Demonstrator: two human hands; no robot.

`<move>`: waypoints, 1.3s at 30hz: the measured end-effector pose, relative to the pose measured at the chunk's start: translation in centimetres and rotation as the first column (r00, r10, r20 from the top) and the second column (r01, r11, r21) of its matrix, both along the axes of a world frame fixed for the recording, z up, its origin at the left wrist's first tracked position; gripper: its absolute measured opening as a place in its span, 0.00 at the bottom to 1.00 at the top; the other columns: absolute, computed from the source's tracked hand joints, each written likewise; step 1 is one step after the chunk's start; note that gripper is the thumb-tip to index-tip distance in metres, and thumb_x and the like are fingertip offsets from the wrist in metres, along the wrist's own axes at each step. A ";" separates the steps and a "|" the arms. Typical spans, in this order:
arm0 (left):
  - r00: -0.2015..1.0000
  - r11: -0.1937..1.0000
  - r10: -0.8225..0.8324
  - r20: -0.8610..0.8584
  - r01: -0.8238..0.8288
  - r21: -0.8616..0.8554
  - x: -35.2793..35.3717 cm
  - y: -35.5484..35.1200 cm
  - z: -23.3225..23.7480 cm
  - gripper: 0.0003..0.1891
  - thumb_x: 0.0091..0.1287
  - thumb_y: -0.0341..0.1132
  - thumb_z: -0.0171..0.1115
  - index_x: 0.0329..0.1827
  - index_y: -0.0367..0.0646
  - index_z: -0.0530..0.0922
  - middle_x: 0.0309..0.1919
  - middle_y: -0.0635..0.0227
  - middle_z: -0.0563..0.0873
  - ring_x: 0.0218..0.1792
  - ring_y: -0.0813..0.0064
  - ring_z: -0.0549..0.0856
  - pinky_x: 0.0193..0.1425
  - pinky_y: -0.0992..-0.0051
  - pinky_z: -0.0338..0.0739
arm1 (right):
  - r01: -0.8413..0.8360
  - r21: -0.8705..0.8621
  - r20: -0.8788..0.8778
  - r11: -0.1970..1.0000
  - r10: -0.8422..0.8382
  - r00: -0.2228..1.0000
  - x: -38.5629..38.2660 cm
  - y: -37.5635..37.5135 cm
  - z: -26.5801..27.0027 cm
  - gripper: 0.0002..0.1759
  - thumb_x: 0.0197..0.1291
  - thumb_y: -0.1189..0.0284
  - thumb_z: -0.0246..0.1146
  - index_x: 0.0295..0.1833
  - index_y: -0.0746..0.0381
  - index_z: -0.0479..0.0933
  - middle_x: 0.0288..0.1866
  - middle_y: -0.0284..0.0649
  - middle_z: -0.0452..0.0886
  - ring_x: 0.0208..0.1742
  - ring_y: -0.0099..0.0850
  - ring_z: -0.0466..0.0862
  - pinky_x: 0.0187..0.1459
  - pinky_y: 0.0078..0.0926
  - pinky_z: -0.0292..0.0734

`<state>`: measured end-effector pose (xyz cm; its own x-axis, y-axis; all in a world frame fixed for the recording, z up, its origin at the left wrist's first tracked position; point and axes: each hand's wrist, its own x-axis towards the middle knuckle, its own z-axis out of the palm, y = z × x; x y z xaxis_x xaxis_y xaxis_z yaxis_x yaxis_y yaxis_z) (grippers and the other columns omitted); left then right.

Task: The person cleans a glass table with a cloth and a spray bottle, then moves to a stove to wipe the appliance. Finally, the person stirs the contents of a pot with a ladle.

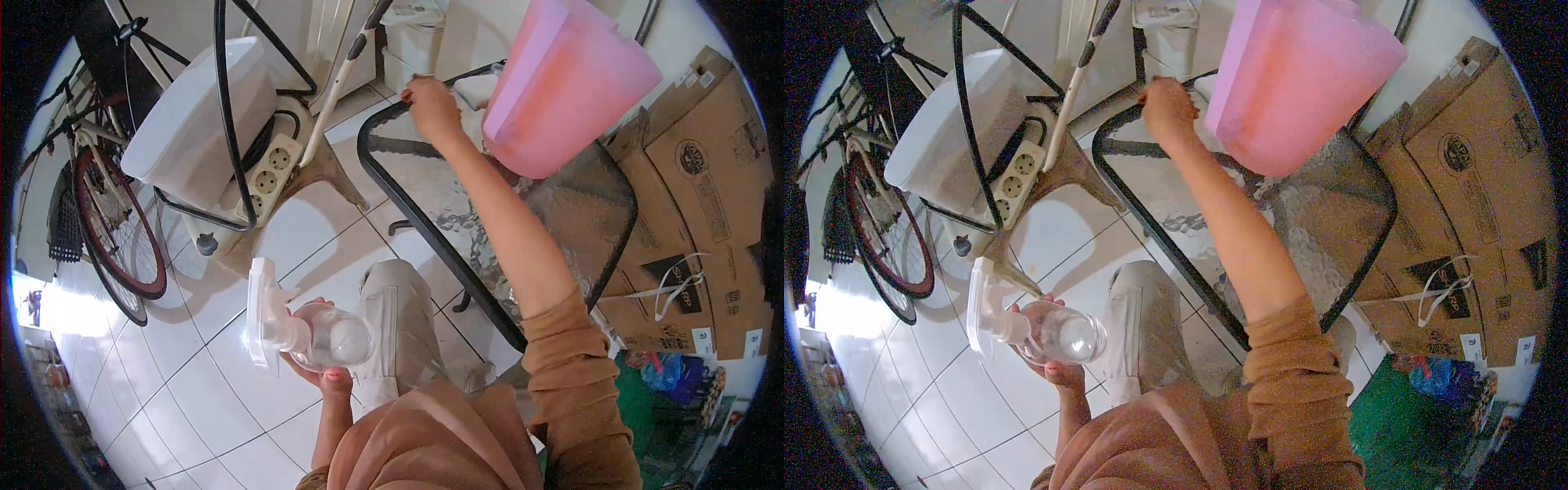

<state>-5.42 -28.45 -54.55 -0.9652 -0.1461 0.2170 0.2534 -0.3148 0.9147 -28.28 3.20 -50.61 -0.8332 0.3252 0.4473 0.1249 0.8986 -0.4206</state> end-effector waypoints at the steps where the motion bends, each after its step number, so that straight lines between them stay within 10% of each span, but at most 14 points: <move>1: 1.000 1.000 -0.001 0.001 0.001 -0.010 0.1 0.0 0.0 0.61 0.42 0.69 0.69 0.71 0.41 0.48 0.57 0.47 0.71 0.56 0.54 0.76 0.60 0.55 0.74 | -0.150 0.043 -0.070 0.988 0.153 0.986 0.9 -1.2 0.3 0.11 0.50 0.83 0.51 0.35 0.64 0.78 0.39 0.48 0.80 0.48 0.43 0.79 0.46 0.37 0.74; 4: 0.999 0.999 0.028 -0.027 -0.028 -0.015 0.1 1.0 0.2 0.61 0.43 0.69 0.68 0.71 0.41 0.48 0.58 0.48 0.70 0.56 0.54 0.76 0.60 0.55 0.74 | -0.421 0.052 -0.203 0.905 0.423 0.883 4.3 -6.3 0.6 0.09 0.49 0.82 0.53 0.37 0.64 0.76 0.42 0.46 0.78 0.52 0.44 0.77 0.50 0.37 0.73; 9: 0.997 1.000 -0.011 -0.076 0.009 -0.024 -0.7 2.5 1.2 0.61 0.44 0.69 0.68 0.72 0.41 0.46 0.62 0.52 0.66 0.57 0.53 0.75 0.60 0.54 0.74 | -0.704 0.076 0.085 0.706 0.699 0.710 12.8 -8.2 2.2 0.13 0.50 0.82 0.55 0.43 0.65 0.77 0.52 0.44 0.77 0.62 0.42 0.72 0.62 0.34 0.67; 20: 0.949 0.971 -0.212 -0.234 0.231 0.055 -1.8 9.6 5.1 0.59 0.48 0.71 0.62 0.73 0.43 0.45 0.60 0.48 0.70 0.59 0.51 0.73 0.62 0.54 0.71 | -0.658 -0.117 0.215 0.744 0.666 0.715 39.0 -1.7 3.7 0.19 0.54 0.78 0.55 0.53 0.64 0.75 0.63 0.45 0.72 0.67 0.43 0.68 0.68 0.41 0.61; 23: 0.926 0.951 -0.274 -0.259 0.301 0.071 -1.4 12.8 6.9 0.59 0.47 0.70 0.63 0.73 0.43 0.44 0.59 0.47 0.70 0.60 0.51 0.73 0.63 0.54 0.70 | -0.514 0.024 0.236 0.857 0.495 0.836 39.8 4.3 3.7 0.15 0.61 0.77 0.53 0.52 0.63 0.78 0.60 0.43 0.75 0.66 0.40 0.70 0.69 0.38 0.61; 26: 0.892 0.927 -0.334 -0.305 0.370 0.065 -1.3 15.0 5.7 0.58 0.47 0.66 0.68 0.72 0.41 0.47 0.58 0.48 0.72 0.58 0.55 0.74 0.63 0.57 0.69 | -0.230 -0.222 0.062 0.947 0.249 0.966 38.6 13.7 3.3 0.14 0.63 0.75 0.52 0.52 0.63 0.78 0.58 0.45 0.77 0.66 0.42 0.70 0.68 0.37 0.60; 30: 0.864 0.936 -0.342 -0.370 0.346 -0.057 -1.7 17.4 5.5 0.51 0.52 0.59 0.67 0.71 0.41 0.49 0.55 0.50 0.74 0.56 0.57 0.75 0.61 0.59 0.69 | 0.320 0.068 0.038 0.945 -0.323 0.946 33.7 22.6 0.6 0.16 0.62 0.77 0.52 0.53 0.59 0.77 0.59 0.45 0.76 0.61 0.43 0.74 0.62 0.34 0.67; 36: 0.881 0.931 -0.365 -0.302 0.351 -0.103 -2.3 19.0 5.4 0.56 0.50 0.58 0.72 0.71 0.37 0.45 0.63 0.51 0.65 0.63 0.57 0.69 0.65 0.60 0.66 | -0.294 0.045 0.204 0.955 0.279 0.938 31.7 5.0 2.9 0.16 0.58 0.78 0.52 0.51 0.63 0.75 0.59 0.47 0.74 0.67 0.43 0.67 0.67 0.37 0.62; 39: 0.871 0.919 -0.394 -0.293 0.378 -0.113 -2.3 18.9 5.5 0.55 0.51 0.55 0.72 0.71 0.37 0.45 0.64 0.51 0.64 0.64 0.58 0.68 0.66 0.60 0.65 | -0.545 0.137 -0.091 0.827 0.558 0.825 34.4 1.0 2.9 0.10 0.52 0.77 0.53 0.40 0.64 0.74 0.46 0.48 0.74 0.53 0.45 0.74 0.56 0.40 0.68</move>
